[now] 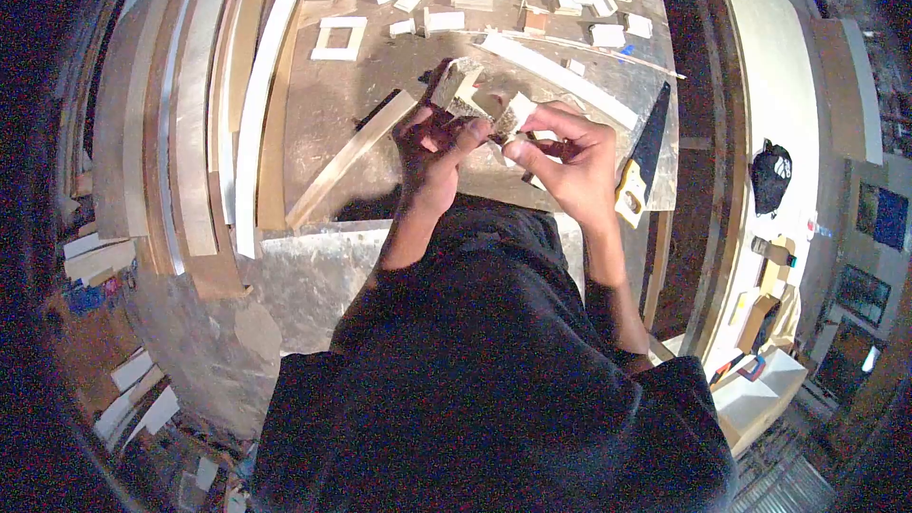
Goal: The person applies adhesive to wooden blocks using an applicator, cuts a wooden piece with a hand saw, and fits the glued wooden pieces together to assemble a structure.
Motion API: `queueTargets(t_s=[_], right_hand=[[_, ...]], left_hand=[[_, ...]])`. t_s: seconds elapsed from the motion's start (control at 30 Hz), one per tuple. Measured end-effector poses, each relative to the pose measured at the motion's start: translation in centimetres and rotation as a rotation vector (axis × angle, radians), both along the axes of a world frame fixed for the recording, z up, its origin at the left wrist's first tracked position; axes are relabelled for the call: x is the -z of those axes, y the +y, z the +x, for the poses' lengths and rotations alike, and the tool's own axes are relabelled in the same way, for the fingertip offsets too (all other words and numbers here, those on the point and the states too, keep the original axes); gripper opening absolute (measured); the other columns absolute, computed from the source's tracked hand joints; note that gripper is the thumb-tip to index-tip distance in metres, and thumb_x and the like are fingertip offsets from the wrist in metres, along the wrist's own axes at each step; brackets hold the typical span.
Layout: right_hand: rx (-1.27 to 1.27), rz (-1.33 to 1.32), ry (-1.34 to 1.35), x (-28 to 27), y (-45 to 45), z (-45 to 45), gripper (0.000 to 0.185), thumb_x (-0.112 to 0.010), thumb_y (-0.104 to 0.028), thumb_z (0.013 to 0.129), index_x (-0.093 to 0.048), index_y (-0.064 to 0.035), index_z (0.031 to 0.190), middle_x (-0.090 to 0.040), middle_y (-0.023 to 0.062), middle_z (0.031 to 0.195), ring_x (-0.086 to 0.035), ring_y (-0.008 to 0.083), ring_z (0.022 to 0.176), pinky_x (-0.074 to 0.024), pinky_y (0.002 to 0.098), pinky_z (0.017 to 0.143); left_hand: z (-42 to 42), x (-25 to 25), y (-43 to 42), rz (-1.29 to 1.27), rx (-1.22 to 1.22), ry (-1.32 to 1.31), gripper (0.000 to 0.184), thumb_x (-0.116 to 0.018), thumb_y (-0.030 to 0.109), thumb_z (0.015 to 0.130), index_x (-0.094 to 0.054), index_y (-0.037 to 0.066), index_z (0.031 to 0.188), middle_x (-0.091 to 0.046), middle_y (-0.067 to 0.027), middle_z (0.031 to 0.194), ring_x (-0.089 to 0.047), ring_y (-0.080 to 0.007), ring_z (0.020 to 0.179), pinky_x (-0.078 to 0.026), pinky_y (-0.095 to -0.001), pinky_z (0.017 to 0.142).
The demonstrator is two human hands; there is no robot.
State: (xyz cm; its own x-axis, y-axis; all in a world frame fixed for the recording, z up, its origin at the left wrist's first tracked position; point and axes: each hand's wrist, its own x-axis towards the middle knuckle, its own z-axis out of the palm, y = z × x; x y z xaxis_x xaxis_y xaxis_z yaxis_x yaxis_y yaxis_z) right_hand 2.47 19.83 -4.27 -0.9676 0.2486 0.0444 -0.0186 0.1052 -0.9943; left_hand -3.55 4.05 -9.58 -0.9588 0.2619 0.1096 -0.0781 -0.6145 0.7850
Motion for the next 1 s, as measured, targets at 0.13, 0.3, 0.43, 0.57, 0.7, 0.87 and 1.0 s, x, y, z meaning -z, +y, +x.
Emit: queueTargets(t_s=[0.13, 0.3, 0.43, 0.57, 0.7, 0.87, 1.0], right_hand=[[0.022, -0.136, -0.084, 4.2, 1.7, -1.0, 0.044, -0.086, -0.006, 0.076, -0.070, 0.0064, 0.115, -0.073, 0.0093, 0.100, -0.070, 0.0164, 0.089, -0.0587, 0.0302, 0.078], [-0.091, 0.728, -0.475, 21.1, 4.8, -1.7, 0.053, -0.087, -0.040, 0.073, -0.070, 0.0006, 0.102, -0.071, 0.0183, 0.081, -0.073, 0.0263, 0.076, -0.0557, 0.0369, 0.071], [-0.095, 1.038, -0.480, 25.1, 2.7, -1.2, 0.053, -0.087, -0.041, 0.069, -0.065, -0.0025, 0.098, -0.070, 0.0211, 0.086, -0.071, 0.0364, 0.086, -0.0563, 0.0465, 0.075], [-0.135, 0.982, -0.491, 24.2, 3.2, -1.6, 0.049, -0.085, -0.031, 0.072, -0.067, -0.0028, 0.108, -0.072, 0.0184, 0.092, -0.073, 0.0310, 0.083, -0.0578, 0.0428, 0.074], [-0.057, 0.012, -0.582, 18.5, 3.9, -2.5, 0.059, -0.082, -0.018, 0.080, -0.061, -0.0004, 0.133, -0.074, 0.0113, 0.098, -0.067, 0.0131, 0.079, -0.0571, 0.0290, 0.067], [-0.140, -0.211, -0.415, 5.2, 3.3, -1.7, 0.053, -0.075, -0.007, 0.087, -0.058, -0.0012, 0.137, -0.073, 0.0097, 0.102, -0.068, 0.0126, 0.083, -0.0565, 0.0263, 0.071], [-0.197, -0.087, -0.324, -0.5, 2.3, -1.6, 0.054, -0.079, -0.005, 0.084, -0.060, -0.0006, 0.135, -0.072, 0.0069, 0.098, -0.066, 0.0095, 0.079, -0.0547, 0.0232, 0.064]], left_hand=[[-0.7, 1.1, -1.8, -0.057, 0.066, -0.178, 0.081, -0.071, -0.002, 0.087, -0.027, -0.001, 0.154, -0.066, -0.0116, 0.120, -0.065, -0.0174, 0.104, -0.055, -0.0330, 0.091], [-0.6, 1.6, -3.2, -0.007, 0.112, -0.277, 0.074, -0.066, 0.007, 0.092, -0.028, 0.004, 0.155, -0.068, -0.0121, 0.114, -0.067, -0.0191, 0.102, -0.057, -0.0337, 0.087], [0.1, 1.8, -3.7, 0.040, 0.186, -0.353, 0.058, -0.060, 0.010, 0.096, -0.037, 0.009, 0.149, -0.065, -0.0097, 0.118, -0.067, -0.0221, 0.107, -0.061, -0.0426, 0.086], [0.3, 0.1, -4.1, -0.053, 0.184, -0.327, 0.070, -0.060, 0.011, 0.097, -0.025, 0.017, 0.157, -0.058, -0.0101, 0.130, -0.064, -0.0232, 0.112, -0.062, -0.0455, 0.086], [-0.4, -0.9, -5.4, -0.186, 0.212, -0.210, 0.079, -0.060, 0.002, 0.095, -0.018, 0.017, 0.160, -0.059, -0.0106, 0.129, -0.062, -0.0194, 0.110, -0.062, -0.0396, 0.086], [-0.9, -1.6, -5.6, -0.292, 0.270, -0.125, 0.074, -0.061, -0.001, 0.093, -0.028, 0.014, 0.157, -0.060, -0.0132, 0.128, -0.064, -0.0171, 0.104, -0.062, -0.0350, 0.084], [-0.9, -1.3, -5.1, -0.339, 0.319, -0.012, 0.076, -0.065, 0.001, 0.091, -0.030, 0.014, 0.157, -0.063, -0.0074, 0.115, -0.065, -0.0109, 0.094, -0.058, -0.0255, 0.079]])
